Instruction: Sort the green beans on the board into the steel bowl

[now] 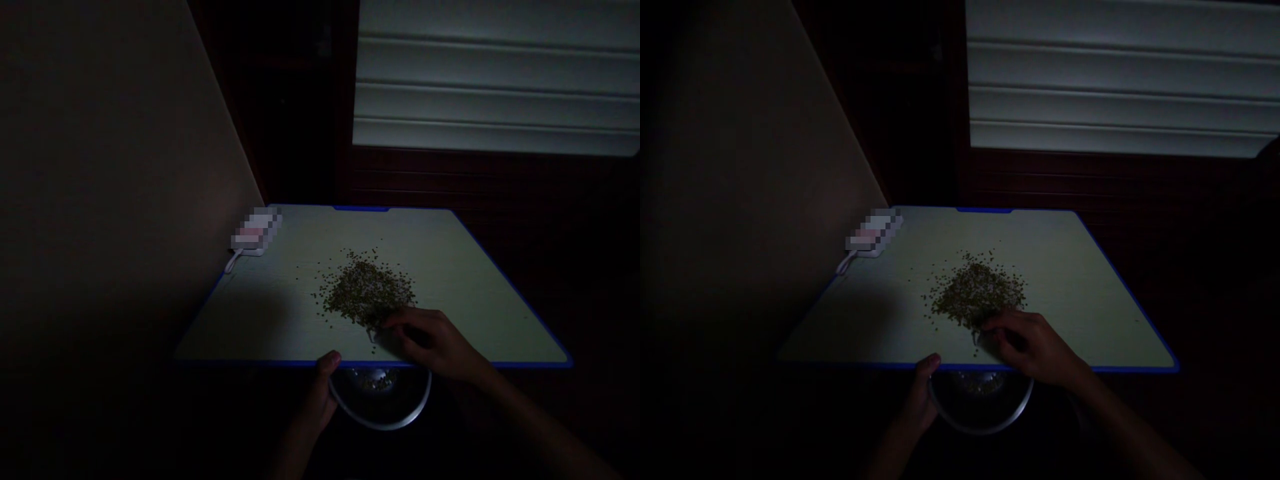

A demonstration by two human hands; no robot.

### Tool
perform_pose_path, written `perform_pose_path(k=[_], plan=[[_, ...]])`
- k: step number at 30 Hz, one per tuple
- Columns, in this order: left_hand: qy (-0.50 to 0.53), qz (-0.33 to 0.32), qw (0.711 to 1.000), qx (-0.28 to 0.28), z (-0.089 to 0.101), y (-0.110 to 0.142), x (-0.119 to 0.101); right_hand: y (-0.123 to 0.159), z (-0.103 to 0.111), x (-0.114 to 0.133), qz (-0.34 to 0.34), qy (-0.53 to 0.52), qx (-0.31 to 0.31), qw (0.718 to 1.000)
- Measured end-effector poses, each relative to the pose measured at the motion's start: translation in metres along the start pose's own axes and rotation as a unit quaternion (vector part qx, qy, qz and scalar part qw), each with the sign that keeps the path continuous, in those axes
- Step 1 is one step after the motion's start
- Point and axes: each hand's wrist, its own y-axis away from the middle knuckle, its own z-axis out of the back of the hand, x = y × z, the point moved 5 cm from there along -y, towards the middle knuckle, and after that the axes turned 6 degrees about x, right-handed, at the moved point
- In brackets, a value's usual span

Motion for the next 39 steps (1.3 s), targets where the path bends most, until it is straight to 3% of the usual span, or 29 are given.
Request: perform_pose_path(k=[12, 22, 34, 39], plan=[[-0.013, 0.012, 1.0, 0.003, 0.01, -0.002, 0.002, -0.001, -0.008, 0.007, 0.025, 0.007, 0.073, 0.997], [-0.002, 0.02, 1.0, 0.02, 0.01, 0.0, 0.004, -0.003, -0.01, 0.012, 0.036, 0.001, 0.094, 0.995], [-0.011, 0.032, 0.999, -0.017, 0.007, 0.002, 0.0, -0.004, -0.007, 0.019, 0.035, -0.001, 0.116, 0.993], [-0.001, 0.03, 1.0, -0.005, 0.005, 0.003, 0.0, -0.002, -0.006, 0.018, 0.042, -0.01, 0.098, 0.994]])
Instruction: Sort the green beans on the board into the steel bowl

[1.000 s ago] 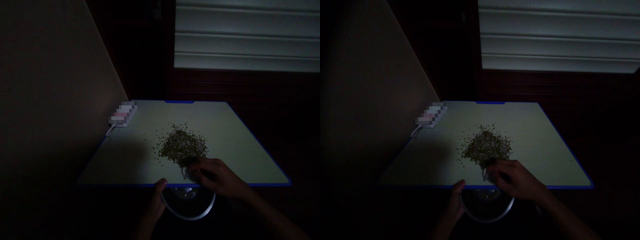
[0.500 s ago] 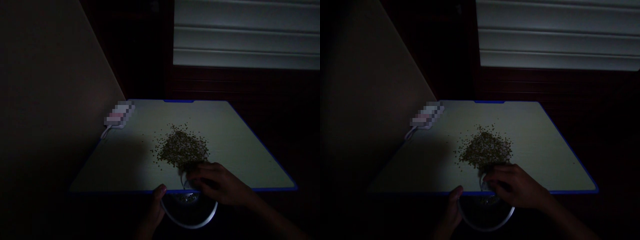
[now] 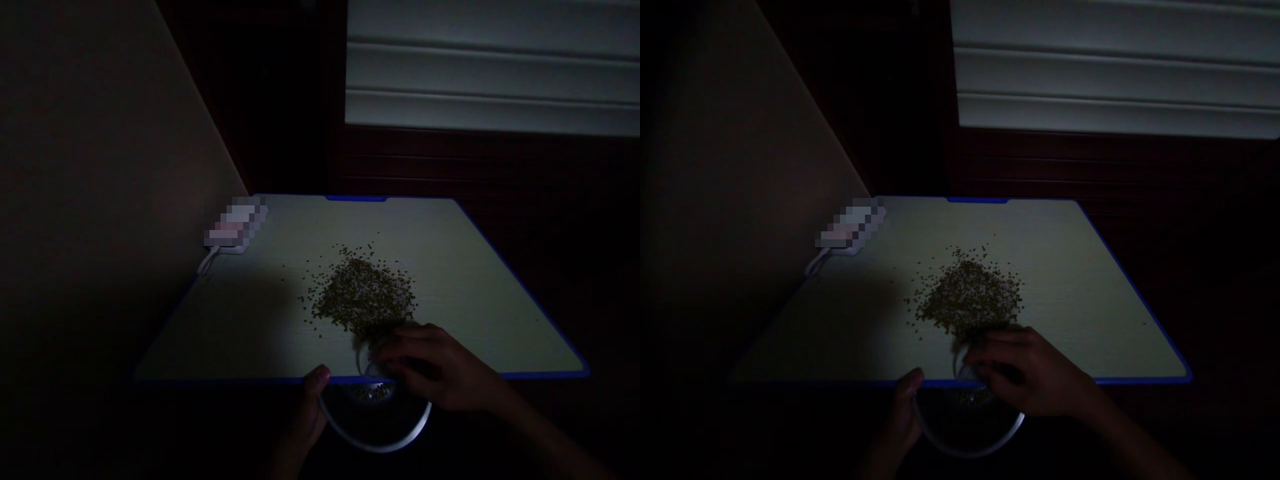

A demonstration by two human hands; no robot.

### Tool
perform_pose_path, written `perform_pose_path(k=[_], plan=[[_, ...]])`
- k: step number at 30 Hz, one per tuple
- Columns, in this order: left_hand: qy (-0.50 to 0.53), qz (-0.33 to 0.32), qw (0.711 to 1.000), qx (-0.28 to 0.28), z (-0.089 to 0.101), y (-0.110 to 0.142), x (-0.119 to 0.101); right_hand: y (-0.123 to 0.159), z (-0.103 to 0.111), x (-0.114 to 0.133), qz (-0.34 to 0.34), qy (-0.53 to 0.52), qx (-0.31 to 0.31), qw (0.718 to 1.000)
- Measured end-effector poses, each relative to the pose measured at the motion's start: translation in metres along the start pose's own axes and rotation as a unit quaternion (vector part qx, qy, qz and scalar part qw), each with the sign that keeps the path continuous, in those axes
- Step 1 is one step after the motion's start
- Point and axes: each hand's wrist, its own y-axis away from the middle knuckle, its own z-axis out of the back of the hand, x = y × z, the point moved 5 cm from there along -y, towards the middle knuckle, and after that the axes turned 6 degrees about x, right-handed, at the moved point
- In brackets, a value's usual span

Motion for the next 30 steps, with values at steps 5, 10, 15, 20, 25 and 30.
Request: perform_pose_path(k=[5, 10, 15, 20, 25, 30], plan=[[-0.005, -0.002, 1.0, 0.008, -0.006, 0.003, -0.003, 0.007, 0.002, -0.01, -0.015, 0.025, -0.074, 0.997], [-0.018, -0.034, 0.999, 0.015, -0.003, 0.001, -0.004, 0.011, 0.001, -0.014, -0.023, 0.067, -0.088, 0.994], [-0.032, -0.029, 0.999, 0.022, 0.002, -0.001, -0.001, 0.009, -0.002, -0.009, -0.002, 0.107, -0.039, 0.993], [-0.041, -0.031, 0.998, 0.043, 0.005, -0.003, 0.001, 0.007, -0.002, -0.005, 0.004, 0.11, -0.04, 0.993], [-0.031, -0.037, 0.998, 0.048, 0.002, -0.003, 0.0, 0.007, -0.003, -0.005, 0.015, 0.099, -0.024, 0.995], [-0.019, -0.021, 0.999, 0.045, 0.003, -0.003, 0.002, 0.007, -0.004, -0.004, 0.033, 0.086, -0.005, 0.996]])
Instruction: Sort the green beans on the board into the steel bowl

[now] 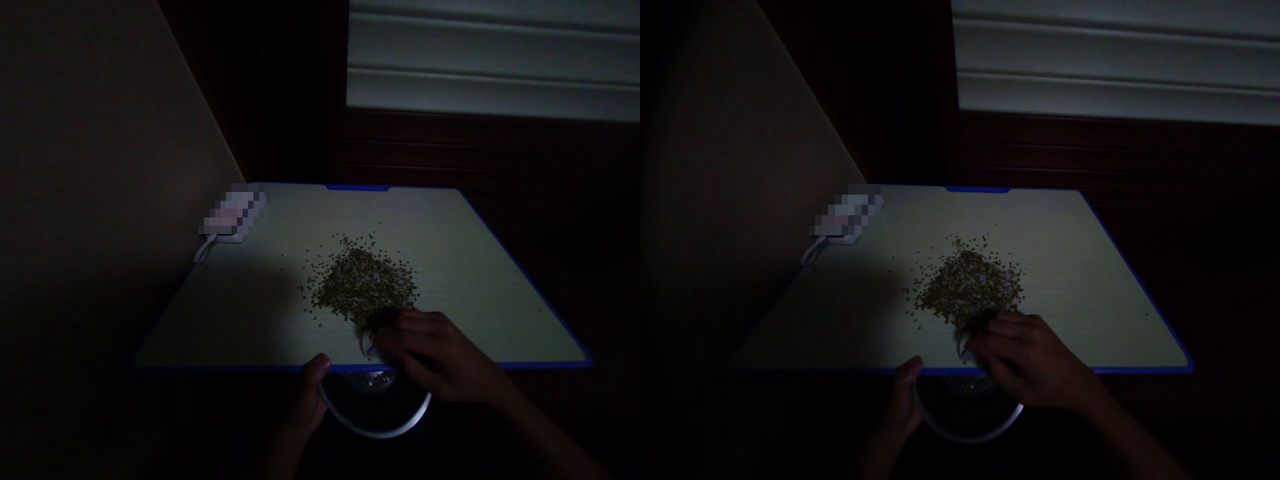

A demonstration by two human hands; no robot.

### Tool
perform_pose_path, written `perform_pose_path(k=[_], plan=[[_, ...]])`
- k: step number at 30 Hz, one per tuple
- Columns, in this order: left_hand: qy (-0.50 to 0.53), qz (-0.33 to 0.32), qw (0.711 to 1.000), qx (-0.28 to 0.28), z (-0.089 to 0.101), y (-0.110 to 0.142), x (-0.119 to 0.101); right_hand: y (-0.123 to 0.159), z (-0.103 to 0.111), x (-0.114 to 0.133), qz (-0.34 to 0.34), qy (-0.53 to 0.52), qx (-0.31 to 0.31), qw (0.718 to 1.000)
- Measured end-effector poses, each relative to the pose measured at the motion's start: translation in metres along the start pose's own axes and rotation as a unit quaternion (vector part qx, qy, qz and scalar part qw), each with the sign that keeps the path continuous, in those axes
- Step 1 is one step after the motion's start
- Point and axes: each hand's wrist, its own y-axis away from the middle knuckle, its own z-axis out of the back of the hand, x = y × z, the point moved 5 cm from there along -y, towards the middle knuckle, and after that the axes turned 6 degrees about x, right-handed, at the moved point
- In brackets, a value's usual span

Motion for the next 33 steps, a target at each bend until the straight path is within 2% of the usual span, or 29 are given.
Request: perform_pose_path(k=[4, 6, 16, 21, 23, 28, 33], plan=[[0.001, 0.013, 1.0, -0.013, 0.008, -0.001, 0.004, -0.001, 0.0, 0.003, 0.011, -0.011, 0.01, 1.0], [0.005, -0.004, 1.0, -0.017, 0.01, -0.002, 0.003, -0.002, 0.0, 0.004, 0.017, -0.013, 0.01, 1.0], [-0.003, 0.0, 0.999, -0.042, 0.0, 0.0, -0.003, -0.002, 0.002, 0.006, 0.029, -0.017, -0.007, 0.999], [-0.007, -0.008, 1.0, -0.022, -0.004, 0.0, -0.005, 0.003, 0.01, -0.002, -0.034, 0.005, -0.106, 0.994], [-0.007, -0.007, 1.0, -0.029, -0.003, 0.0, -0.005, 0.004, 0.011, -0.005, -0.046, 0.012, -0.127, 0.991], [-0.005, -0.019, 0.999, -0.032, -0.003, 0.0, -0.005, 0.003, 0.006, -0.007, -0.036, 0.049, -0.094, 0.994], [0.006, 0.02, 1.0, -0.023, -0.006, 0.0, -0.002, 0.002, 0.002, -0.007, -0.036, 0.07, -0.069, 0.995]])
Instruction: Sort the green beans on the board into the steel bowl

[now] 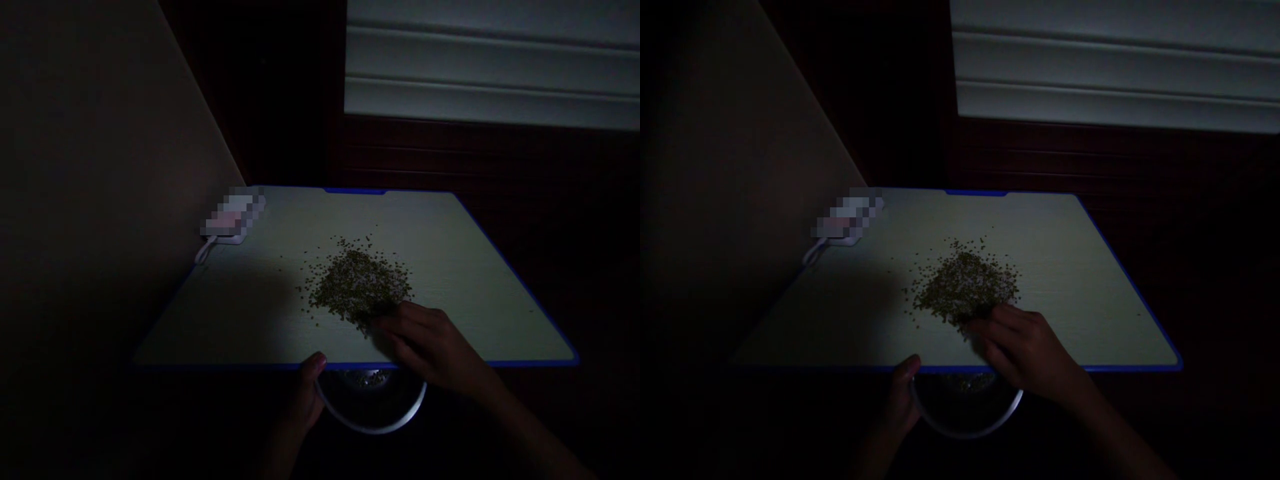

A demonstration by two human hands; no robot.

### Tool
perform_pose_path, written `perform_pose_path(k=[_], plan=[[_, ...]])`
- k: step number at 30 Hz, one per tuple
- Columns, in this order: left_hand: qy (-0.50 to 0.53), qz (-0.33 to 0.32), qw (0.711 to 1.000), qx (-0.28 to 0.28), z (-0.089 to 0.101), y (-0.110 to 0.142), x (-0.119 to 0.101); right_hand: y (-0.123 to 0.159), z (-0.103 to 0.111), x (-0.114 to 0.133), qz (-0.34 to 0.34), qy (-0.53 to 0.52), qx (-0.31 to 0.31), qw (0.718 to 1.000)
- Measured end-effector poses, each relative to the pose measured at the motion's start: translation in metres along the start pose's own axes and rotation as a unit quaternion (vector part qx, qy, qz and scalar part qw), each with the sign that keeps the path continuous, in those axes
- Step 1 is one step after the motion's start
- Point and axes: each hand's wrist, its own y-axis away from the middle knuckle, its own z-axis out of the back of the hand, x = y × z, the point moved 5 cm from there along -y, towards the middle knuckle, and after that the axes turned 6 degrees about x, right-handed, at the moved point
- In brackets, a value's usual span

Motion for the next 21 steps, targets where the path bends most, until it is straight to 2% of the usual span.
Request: perform_pose_path(k=[10, 15, 21], plan=[[0.004, -0.001, 0.999, 0.032, 0.001, -0.001, 0.002, -0.001, 0.0, 0.007, 0.043, -0.016, 0.026, 0.999], [0.004, -0.027, 0.999, 0.023, 0.001, -0.001, -0.002, -0.002, 0.0, 0.009, 0.057, -0.039, 0.041, 0.997], [0.017, -0.012, 0.999, 0.027, -0.002, -0.001, -0.001, -0.002, 0.001, 0.013, 0.065, -0.054, 0.053, 0.995]])
